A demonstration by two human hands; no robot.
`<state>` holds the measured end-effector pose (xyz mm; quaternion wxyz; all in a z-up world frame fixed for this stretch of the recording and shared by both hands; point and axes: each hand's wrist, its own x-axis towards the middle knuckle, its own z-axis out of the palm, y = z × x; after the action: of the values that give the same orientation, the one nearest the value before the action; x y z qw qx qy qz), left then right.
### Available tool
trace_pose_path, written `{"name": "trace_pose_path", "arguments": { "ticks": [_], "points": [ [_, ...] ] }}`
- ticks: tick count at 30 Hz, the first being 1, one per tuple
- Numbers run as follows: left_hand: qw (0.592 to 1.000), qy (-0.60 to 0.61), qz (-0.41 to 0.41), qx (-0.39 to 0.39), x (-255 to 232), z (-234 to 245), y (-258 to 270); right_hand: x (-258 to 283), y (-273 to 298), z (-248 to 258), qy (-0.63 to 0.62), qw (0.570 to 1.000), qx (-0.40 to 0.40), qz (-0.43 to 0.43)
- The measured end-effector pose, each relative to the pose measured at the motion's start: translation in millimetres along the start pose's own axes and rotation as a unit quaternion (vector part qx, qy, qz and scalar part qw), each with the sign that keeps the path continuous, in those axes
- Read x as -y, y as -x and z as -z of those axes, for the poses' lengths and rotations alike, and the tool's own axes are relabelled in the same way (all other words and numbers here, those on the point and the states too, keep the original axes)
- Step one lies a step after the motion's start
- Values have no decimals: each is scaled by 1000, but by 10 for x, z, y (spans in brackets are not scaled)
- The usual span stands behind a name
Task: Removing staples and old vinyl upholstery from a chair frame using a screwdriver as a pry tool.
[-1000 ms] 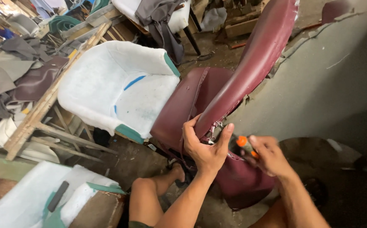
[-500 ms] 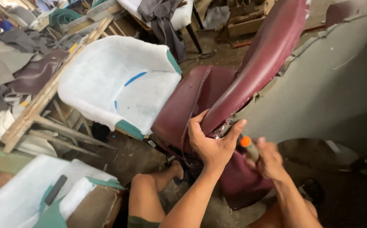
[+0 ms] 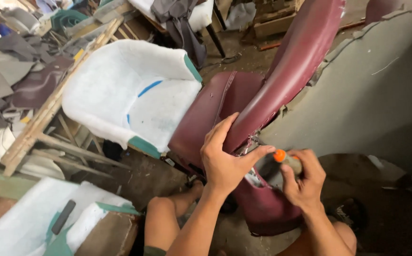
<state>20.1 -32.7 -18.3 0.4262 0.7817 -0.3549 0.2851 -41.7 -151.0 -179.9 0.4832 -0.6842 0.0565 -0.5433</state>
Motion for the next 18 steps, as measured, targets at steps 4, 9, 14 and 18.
{"name": "trace_pose_path", "arguments": {
  "ticks": [4,9,14,18],
  "points": [
    [998,-55,-24,-24,-115,-16,-10,-346,46,84,-260,869,122,-403],
    [988,-128,-71,-57,-285,-87,-50,-259,108,69,-598,605,286,-440],
    [996,-76,-26,-29,-225,-133,-34,-117,-56,210,-90,989,81,-80],
    [996,-72,-30,-37,-234,-137,-16,55,-236,241,-12,998,56,-10]
  ]
}}
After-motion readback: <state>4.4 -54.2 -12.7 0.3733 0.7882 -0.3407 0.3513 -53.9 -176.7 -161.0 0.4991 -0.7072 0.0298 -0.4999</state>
